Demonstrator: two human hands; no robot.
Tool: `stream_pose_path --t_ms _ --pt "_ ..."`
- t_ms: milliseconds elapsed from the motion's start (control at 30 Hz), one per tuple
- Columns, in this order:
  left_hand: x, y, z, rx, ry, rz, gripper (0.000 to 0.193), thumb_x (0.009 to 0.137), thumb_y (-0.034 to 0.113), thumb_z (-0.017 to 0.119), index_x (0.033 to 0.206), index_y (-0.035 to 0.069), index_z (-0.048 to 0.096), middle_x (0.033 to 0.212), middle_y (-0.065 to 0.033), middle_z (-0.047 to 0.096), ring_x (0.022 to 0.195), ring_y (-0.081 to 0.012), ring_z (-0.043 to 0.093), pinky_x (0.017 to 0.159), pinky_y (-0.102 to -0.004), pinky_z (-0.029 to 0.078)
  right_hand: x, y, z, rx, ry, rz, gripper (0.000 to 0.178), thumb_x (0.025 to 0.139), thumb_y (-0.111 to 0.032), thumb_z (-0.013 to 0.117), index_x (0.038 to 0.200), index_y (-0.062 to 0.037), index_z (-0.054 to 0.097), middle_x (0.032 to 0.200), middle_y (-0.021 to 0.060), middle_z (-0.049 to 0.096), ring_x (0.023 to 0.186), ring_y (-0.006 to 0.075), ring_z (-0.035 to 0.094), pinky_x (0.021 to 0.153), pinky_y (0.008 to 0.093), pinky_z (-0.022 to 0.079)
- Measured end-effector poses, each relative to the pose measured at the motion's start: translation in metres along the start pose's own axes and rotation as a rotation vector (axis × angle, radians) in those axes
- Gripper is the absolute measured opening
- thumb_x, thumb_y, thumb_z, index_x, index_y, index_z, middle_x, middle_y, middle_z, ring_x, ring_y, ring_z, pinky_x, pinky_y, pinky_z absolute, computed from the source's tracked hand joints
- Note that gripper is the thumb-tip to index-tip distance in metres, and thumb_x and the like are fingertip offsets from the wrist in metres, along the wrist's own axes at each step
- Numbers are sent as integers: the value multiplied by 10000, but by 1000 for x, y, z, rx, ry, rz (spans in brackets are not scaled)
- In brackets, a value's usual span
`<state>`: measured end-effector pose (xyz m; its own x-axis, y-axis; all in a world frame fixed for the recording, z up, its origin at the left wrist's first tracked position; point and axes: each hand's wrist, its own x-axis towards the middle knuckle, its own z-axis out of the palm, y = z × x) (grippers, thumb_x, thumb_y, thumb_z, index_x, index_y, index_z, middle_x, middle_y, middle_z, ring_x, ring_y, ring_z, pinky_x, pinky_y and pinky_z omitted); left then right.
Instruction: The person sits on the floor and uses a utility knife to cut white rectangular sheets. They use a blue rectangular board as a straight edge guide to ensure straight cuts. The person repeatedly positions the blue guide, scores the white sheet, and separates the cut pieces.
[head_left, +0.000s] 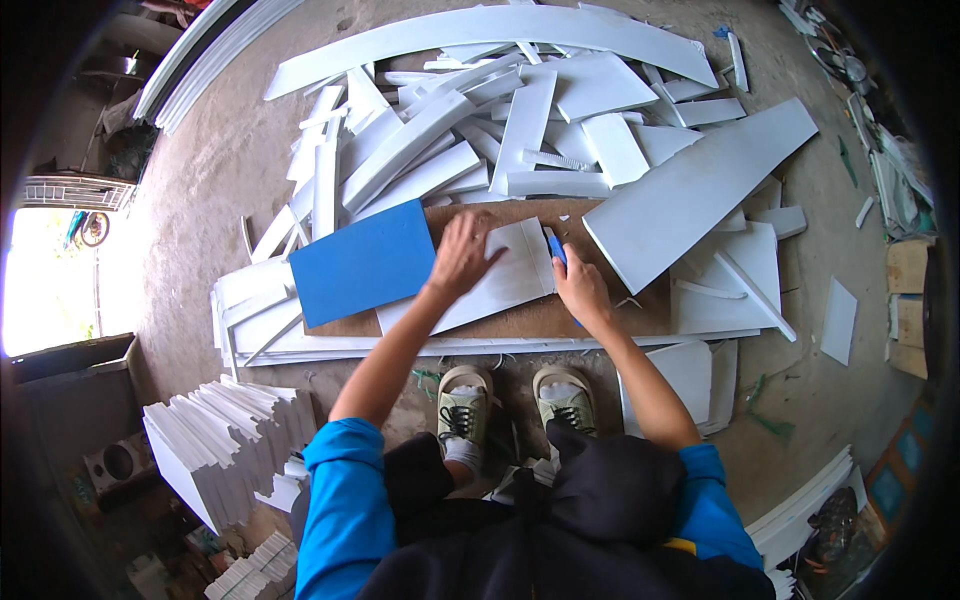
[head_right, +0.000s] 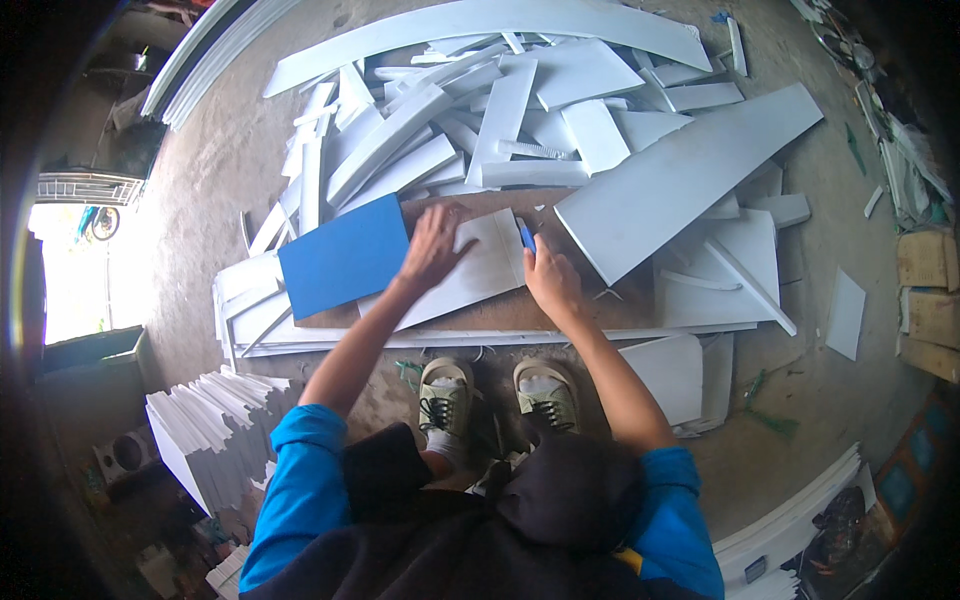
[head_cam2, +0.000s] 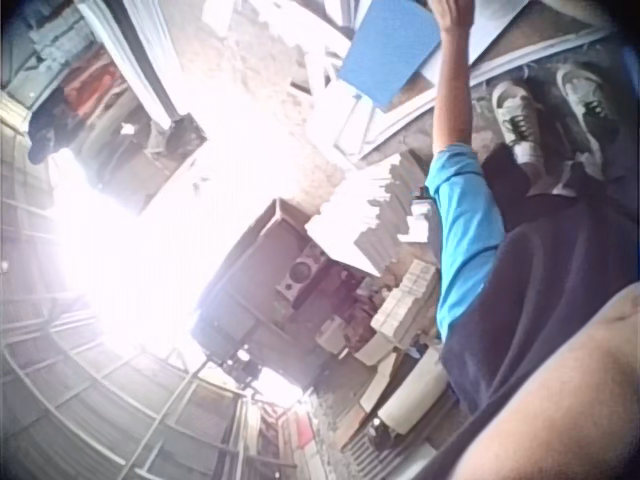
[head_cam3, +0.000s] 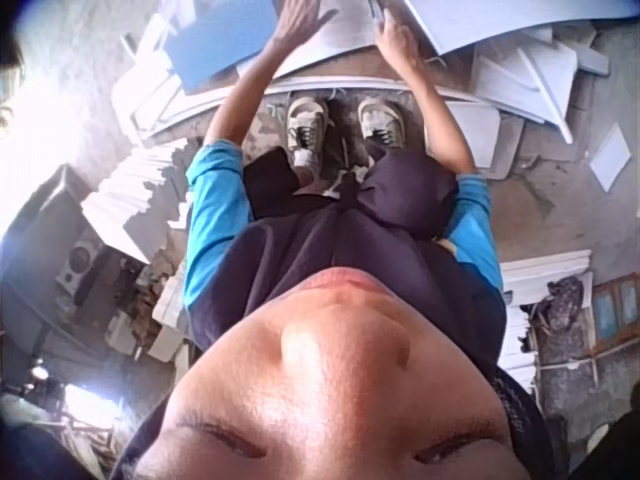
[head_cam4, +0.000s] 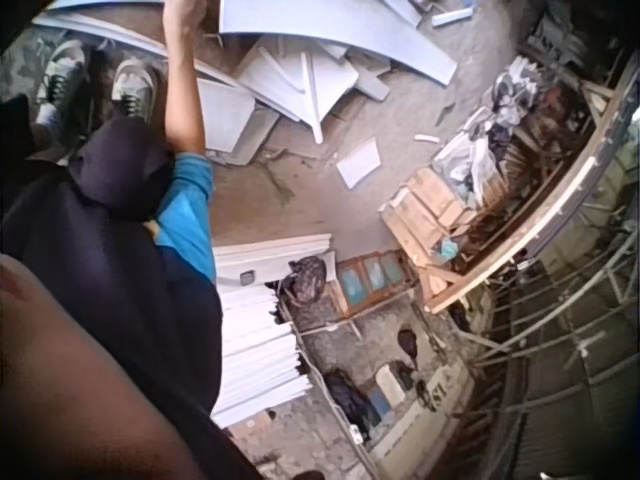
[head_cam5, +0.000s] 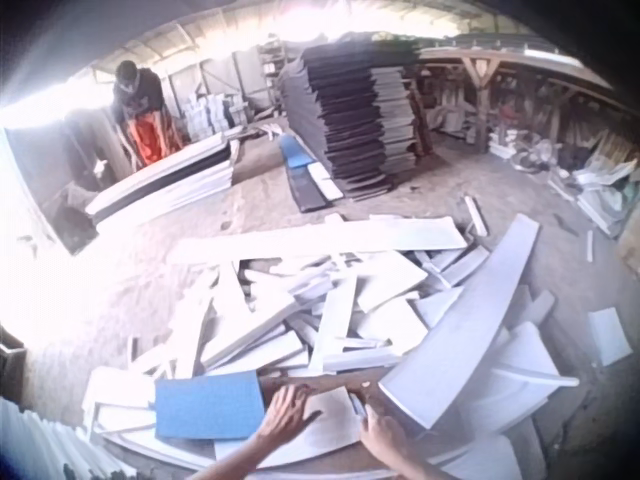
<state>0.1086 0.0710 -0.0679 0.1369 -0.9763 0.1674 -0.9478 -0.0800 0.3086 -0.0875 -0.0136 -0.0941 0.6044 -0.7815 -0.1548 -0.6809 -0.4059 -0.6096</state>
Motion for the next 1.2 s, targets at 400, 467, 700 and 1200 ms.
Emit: stream_pose_path --t_ms 400,467,700,1200 --pt "-18 49 51 0 320 -412 511 735 304 610 1178 107 448 1086 -111 440 1036 -288 399 912 -415 300 21 -43 -10 -204 -128 -160 293 879 -245 413 1025 8 434 653 241 586 642 411 590 561 487 477" --pt "-16 50 50 -8 322 -416 503 735 301 609 1174 111 452 1083 -110 440 1037 -287 398 914 -415 298 24 -43 -5 -228 -128 -197 258 885 -235 400 986 -1 439 651 236 588 643 406 594 560 489 480" --pt "-16 47 49 -16 346 -457 460 729 274 608 1154 155 479 1009 -91 450 970 -272 419 869 -403 327 27 -58 -2 -349 -179 -216 229 898 -204 361 971 6 418 683 222 608 676 370 617 593 463 499" --pt "-12 46 54 25 357 -478 346 770 265 571 1092 161 501 980 -81 459 930 -258 435 841 -384 342 49 -72 7 -411 -260 -134 207 800 -106 423 924 40 501 808 242 619 796 348 626 681 429 509"
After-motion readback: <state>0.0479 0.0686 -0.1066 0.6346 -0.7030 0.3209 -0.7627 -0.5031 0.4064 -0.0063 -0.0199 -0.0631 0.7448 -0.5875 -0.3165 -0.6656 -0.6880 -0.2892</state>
